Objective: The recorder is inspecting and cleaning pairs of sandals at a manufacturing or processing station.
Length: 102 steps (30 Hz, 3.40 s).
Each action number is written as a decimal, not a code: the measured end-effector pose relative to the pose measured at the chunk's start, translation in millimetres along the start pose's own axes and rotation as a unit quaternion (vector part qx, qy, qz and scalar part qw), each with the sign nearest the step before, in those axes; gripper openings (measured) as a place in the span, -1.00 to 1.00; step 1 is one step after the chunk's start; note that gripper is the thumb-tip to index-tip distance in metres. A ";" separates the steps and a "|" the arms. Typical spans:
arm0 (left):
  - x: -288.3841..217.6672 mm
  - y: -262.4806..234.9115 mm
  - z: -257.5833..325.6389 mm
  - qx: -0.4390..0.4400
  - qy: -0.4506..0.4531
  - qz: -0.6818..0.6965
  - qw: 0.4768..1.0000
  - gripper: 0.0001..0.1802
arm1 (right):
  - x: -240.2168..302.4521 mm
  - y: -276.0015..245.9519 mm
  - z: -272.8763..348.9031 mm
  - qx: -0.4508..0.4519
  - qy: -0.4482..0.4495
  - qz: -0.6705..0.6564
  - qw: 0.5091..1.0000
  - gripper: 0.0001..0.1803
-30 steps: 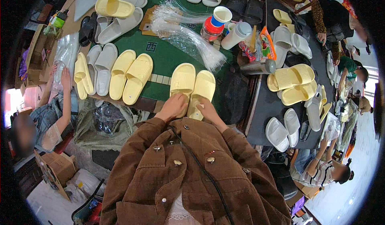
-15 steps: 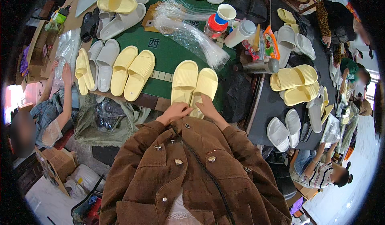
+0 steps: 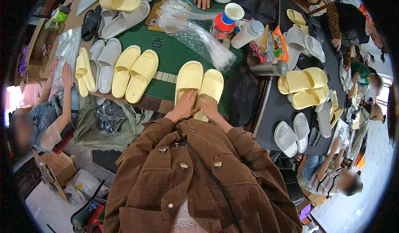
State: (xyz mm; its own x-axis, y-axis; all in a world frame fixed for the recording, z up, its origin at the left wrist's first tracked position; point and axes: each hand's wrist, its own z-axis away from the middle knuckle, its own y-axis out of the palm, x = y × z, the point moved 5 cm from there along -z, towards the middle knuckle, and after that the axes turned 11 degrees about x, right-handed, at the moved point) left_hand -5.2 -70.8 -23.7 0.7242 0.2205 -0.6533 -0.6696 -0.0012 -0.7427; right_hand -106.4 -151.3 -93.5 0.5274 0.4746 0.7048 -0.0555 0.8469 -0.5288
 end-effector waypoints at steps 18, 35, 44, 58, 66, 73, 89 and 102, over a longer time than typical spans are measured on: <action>-2.0 -8.2 31.9 0.108 -0.155 0.219 0.957 -0.60 | 20.7 -17.2 5.6 0.054 0.066 -0.088 0.992 -0.47; 2.6 24.5 10.9 0.180 -0.112 0.231 0.950 -0.56 | 16.8 -16.2 4.5 -0.022 0.006 -0.087 0.996 -0.53; 4.9 5.9 8.5 0.018 -0.127 0.131 0.983 -0.69 | 17.3 -18.8 3.7 -0.013 0.044 -0.105 0.993 -0.48; 7.5 5.4 -12.5 -0.063 -0.082 -0.035 0.994 -0.41 | 21.0 -14.5 3.1 -0.034 0.063 -0.114 0.991 -0.50; 30.7 22.5 -33.0 -0.042 -0.186 -0.078 0.979 -0.66 | 35.6 -21.6 21.1 0.038 -0.033 -0.060 0.997 -0.43; 31.4 26.2 -43.3 0.013 -0.236 -0.062 0.970 -0.74 | 62.2 -120.1 9.7 -0.112 0.005 -0.093 0.989 -0.77; 21.3 19.4 -33.3 -0.003 -0.178 -0.046 0.983 -0.79 | -3.1 -84.3 -88.3 0.007 0.147 -0.035 0.988 -0.55; 18.1 12.0 -27.8 0.010 -0.170 -0.016 0.985 -0.77 | 15.0 -125.1 -56.2 -0.121 0.170 -0.229 0.951 -0.77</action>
State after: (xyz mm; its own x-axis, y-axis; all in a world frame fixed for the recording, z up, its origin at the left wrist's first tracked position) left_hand 4.4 -94.0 -48.5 0.6501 0.5343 -0.5403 -0.6529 0.0290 -0.7569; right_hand -43.9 -263.7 -43.4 0.6956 -0.0706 0.7150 0.4210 0.8465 -0.3259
